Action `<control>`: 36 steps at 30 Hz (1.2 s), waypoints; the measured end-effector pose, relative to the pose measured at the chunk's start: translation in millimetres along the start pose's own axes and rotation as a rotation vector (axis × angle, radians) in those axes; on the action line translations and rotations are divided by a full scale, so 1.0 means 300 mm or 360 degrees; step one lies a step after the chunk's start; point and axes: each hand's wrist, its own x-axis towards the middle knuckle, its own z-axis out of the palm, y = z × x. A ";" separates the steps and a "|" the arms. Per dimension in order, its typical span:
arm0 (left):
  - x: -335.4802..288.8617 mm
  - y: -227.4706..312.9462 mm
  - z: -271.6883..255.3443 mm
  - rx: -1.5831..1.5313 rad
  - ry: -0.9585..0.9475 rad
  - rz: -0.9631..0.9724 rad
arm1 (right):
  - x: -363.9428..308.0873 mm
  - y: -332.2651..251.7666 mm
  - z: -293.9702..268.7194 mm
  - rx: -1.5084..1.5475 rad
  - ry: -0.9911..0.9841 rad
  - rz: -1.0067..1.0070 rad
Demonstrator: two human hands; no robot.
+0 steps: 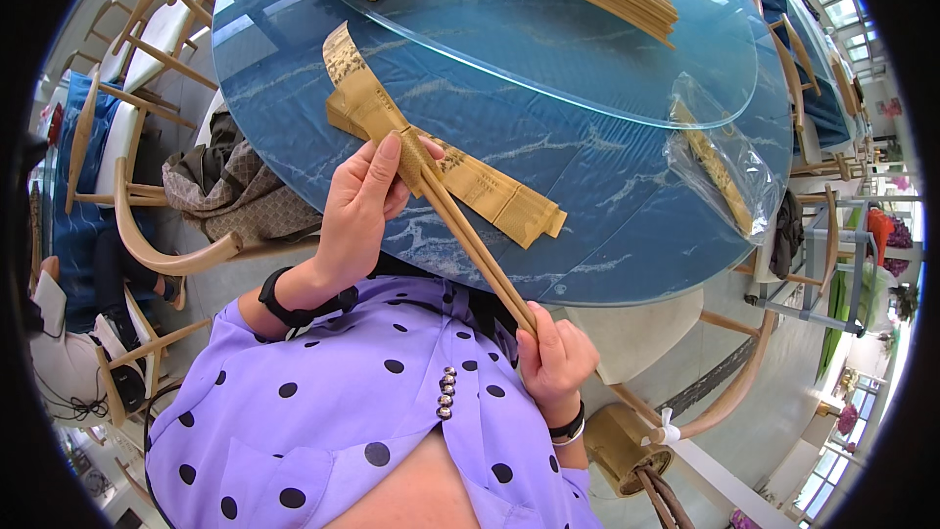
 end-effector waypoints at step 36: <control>0.007 -0.022 -0.001 0.0075 0.0039 0.0124 | 0.002 -0.023 0.021 0.0127 0.0014 0.0043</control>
